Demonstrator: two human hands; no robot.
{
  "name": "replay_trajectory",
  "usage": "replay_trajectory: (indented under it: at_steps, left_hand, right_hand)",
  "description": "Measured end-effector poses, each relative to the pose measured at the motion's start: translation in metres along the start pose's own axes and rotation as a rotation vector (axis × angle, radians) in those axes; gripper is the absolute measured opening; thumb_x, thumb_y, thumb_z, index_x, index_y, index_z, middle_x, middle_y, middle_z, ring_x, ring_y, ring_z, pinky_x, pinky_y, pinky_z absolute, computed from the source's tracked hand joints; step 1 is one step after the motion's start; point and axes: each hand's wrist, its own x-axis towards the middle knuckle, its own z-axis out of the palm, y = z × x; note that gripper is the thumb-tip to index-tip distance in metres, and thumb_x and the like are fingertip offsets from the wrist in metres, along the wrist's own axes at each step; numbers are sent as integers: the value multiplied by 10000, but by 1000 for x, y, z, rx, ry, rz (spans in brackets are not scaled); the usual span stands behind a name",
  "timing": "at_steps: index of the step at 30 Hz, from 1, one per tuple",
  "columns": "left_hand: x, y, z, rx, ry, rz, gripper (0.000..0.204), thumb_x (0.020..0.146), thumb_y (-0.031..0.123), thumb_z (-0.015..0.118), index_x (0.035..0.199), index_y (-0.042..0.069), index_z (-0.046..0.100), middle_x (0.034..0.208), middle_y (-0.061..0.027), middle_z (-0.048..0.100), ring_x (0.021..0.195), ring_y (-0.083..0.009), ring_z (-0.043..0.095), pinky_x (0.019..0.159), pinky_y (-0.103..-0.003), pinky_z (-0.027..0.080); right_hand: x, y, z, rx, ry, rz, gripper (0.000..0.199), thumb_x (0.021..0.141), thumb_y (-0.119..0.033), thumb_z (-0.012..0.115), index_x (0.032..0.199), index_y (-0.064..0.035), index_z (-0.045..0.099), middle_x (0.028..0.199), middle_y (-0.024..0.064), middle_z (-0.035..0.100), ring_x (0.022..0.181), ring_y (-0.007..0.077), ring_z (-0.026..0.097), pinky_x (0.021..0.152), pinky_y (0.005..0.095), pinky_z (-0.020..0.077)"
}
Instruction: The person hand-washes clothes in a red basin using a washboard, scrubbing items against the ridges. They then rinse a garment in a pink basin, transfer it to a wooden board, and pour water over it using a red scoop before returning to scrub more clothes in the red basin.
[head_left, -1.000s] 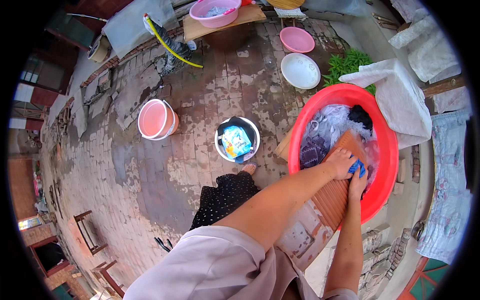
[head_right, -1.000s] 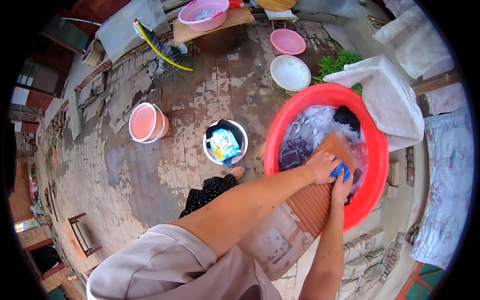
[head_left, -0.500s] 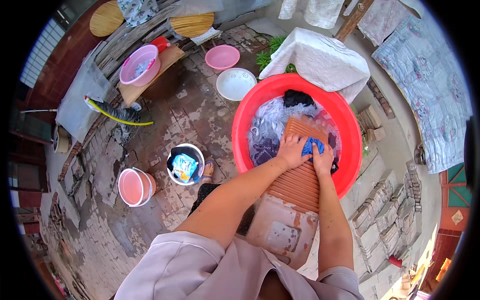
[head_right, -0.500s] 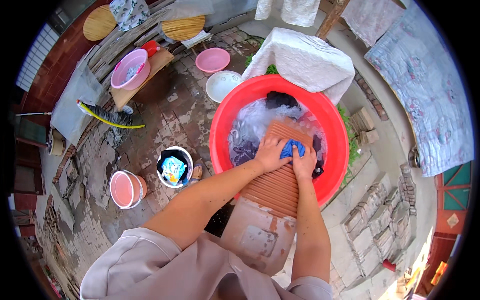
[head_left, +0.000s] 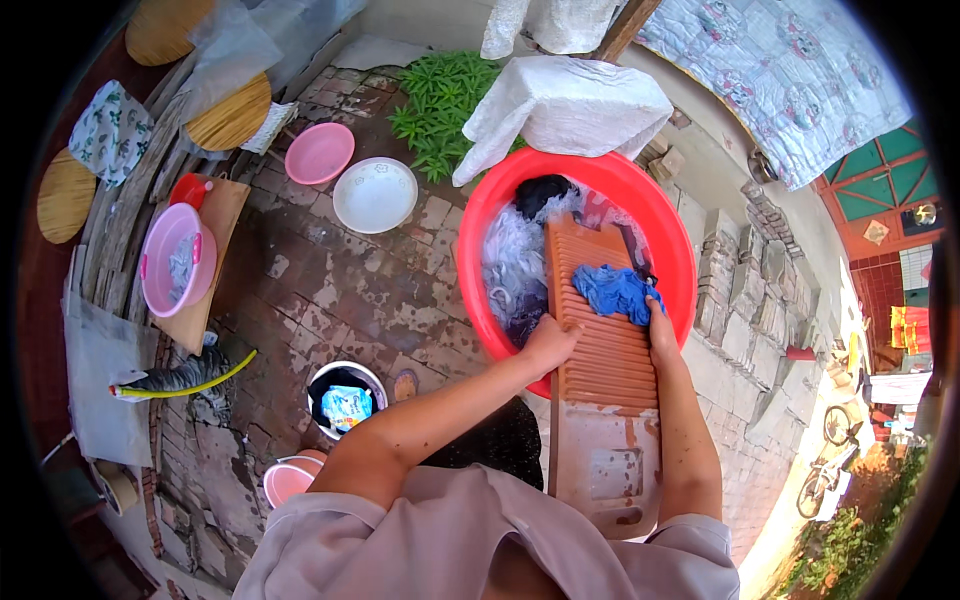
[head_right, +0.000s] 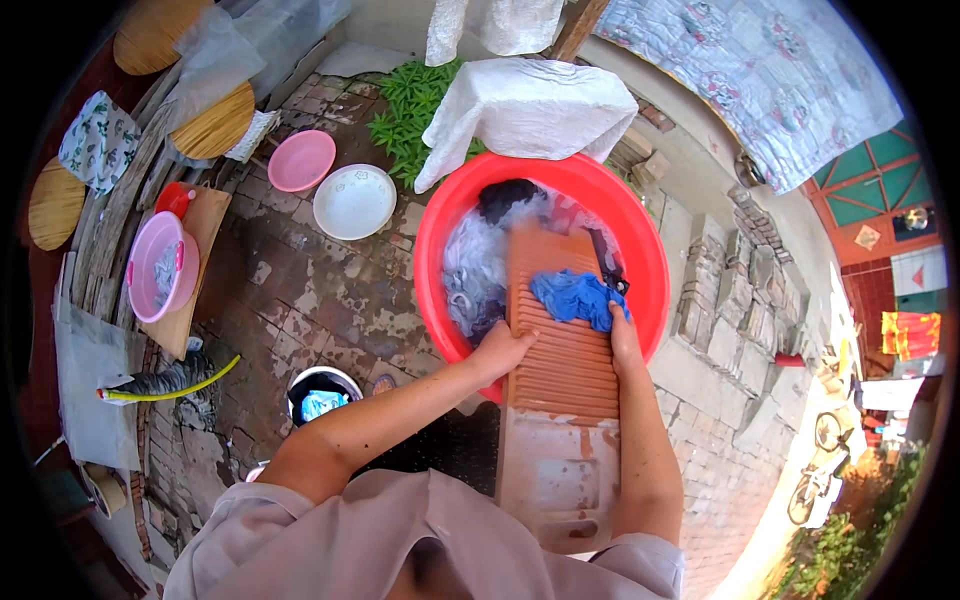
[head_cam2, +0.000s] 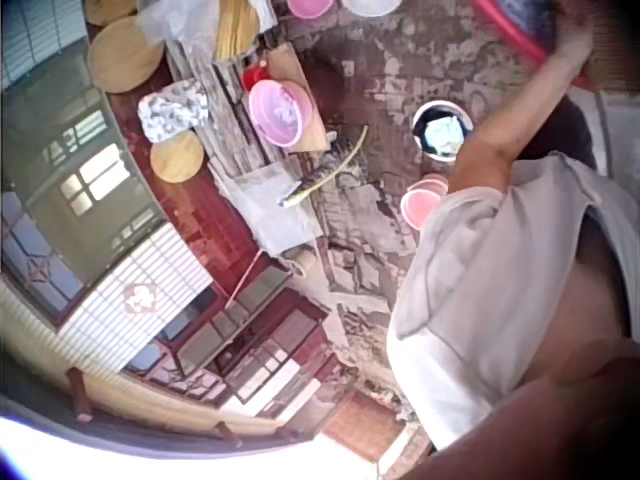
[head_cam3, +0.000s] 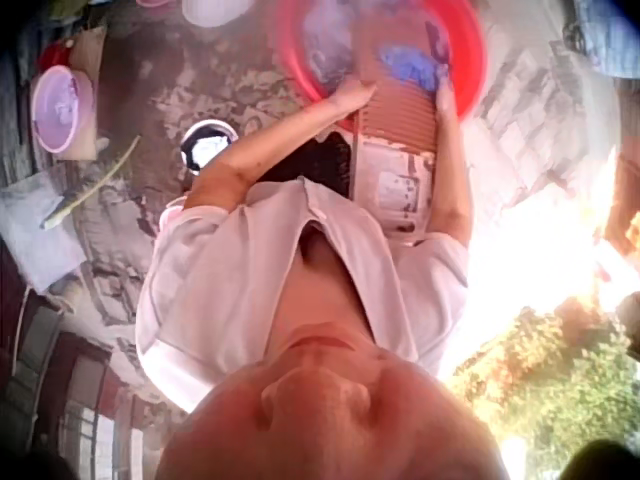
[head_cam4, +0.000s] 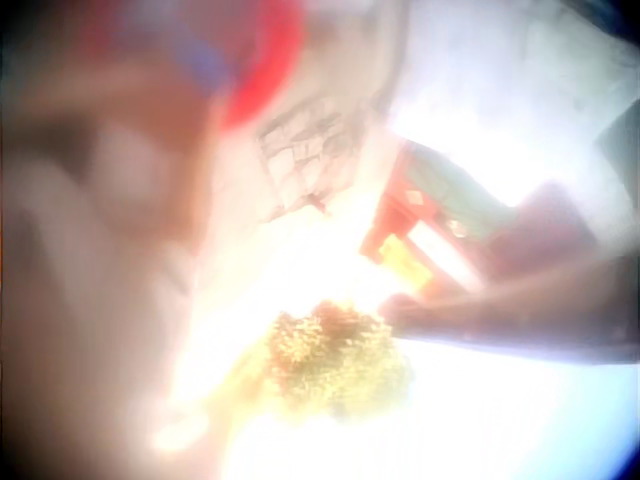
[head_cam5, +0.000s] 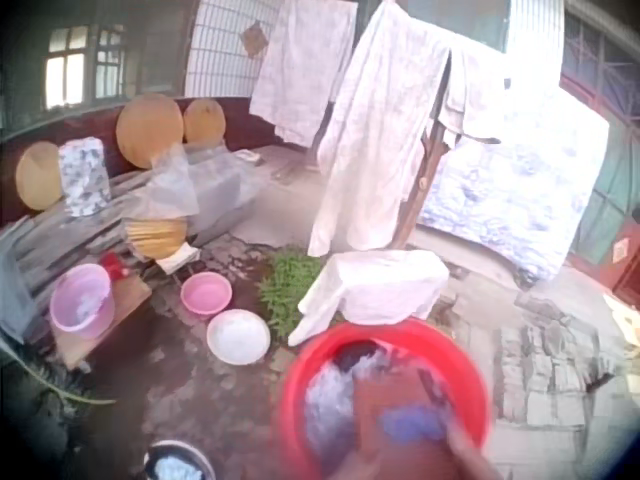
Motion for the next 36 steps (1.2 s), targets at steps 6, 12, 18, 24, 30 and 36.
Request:
replay_trajectory:
  at_steps: [6,12,18,24,30,36]
  left_hand:
    - [43,68,-79,32,-481,-39,402,887,269,564,1104,-67,599,1031,-172,650,911,-227,642,790,-325,503]
    - [79,61,-123,209,-374,-91,527,820,305,646,1108,-130,571,1009,-213,640,897,-272,638,755,-369,505]
    - [71,36,-112,232,-275,-43,513,891,347,583,1122,-108,525,1026,-183,625,930,-238,611,796,-334,481]
    - [63,38,-114,445,-166,96,527,918,344,527,1183,-110,486,1085,-271,607,1051,-340,591,887,-375,450]
    - [78,26,-107,440,-139,68,571,917,380,541,1204,-110,478,1105,-226,604,1008,-278,594,868,-338,452]
    - [72,92,-55,182,104,170,555,903,400,547,1198,-68,502,1116,-220,610,1022,-319,606,904,-381,464]
  right_hand:
    - [-37,-19,39,315,146,259,447,939,-374,422,1159,-8,557,1100,124,626,993,221,605,916,348,457]
    - [-30,26,79,350,230,172,488,933,-387,438,1205,9,521,1093,151,618,958,250,618,859,368,479]
    - [15,72,70,68,347,101,569,889,-452,493,1189,30,535,1103,179,610,983,271,606,861,385,474]
    - [19,0,75,-716,505,-17,536,870,-446,511,1079,43,579,1099,300,589,1069,430,551,903,429,430]
    - [37,-21,77,-383,379,-161,508,910,-440,483,1095,31,535,1042,286,606,1021,426,572,887,443,432]
    - [-17,-88,89,-100,324,-493,342,924,-272,542,1090,27,536,1015,269,593,990,386,579,864,395,443]
